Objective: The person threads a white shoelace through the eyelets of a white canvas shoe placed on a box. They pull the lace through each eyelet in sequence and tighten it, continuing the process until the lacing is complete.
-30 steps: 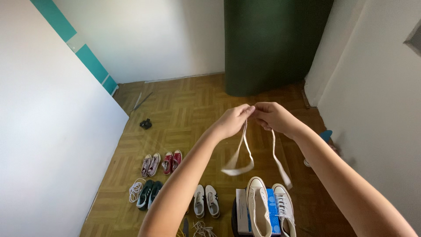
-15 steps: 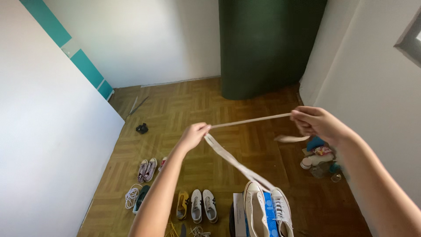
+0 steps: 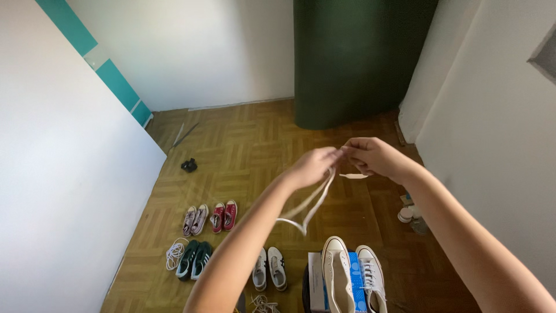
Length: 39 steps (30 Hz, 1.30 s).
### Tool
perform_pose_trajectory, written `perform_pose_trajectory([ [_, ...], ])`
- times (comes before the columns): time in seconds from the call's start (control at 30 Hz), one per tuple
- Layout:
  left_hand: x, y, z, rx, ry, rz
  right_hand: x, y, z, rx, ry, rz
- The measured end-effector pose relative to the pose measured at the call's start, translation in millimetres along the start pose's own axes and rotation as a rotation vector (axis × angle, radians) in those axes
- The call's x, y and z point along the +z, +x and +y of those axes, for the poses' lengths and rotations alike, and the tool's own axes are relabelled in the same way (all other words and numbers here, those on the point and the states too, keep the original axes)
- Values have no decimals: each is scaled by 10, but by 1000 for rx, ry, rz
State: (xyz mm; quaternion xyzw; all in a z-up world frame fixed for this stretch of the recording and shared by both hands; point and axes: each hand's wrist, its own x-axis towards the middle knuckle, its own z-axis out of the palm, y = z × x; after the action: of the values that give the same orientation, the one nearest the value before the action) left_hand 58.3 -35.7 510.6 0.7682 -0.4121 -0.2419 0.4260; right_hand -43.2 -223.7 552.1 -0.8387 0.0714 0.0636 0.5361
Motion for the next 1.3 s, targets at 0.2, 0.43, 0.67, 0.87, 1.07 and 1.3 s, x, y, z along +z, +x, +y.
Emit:
perform_pose_trajectory([
  [0.2, -314, -73, -548, 24, 102, 137, -326, -203, 184, 102, -10, 111],
  [0.43, -389, -297, -600, -162, 148, 240, -587, -292, 354, 84, 39, 199],
  [0.67, -283, -423, 46, -259, 350, 196, -408, -285, 194, -112, -33, 535],
  [0.87, -334, -377, 554, -117, 461, 181, -229, -315, -169, -113, -272, 356],
  [1.07, -305, -155, 774, 11, 348, 101, 45, -257, -442, -188, -331, 202],
  [1.3, -341, -109, 894, -174, 222, 41, 105, -292, -538, -152, -310, 108],
])
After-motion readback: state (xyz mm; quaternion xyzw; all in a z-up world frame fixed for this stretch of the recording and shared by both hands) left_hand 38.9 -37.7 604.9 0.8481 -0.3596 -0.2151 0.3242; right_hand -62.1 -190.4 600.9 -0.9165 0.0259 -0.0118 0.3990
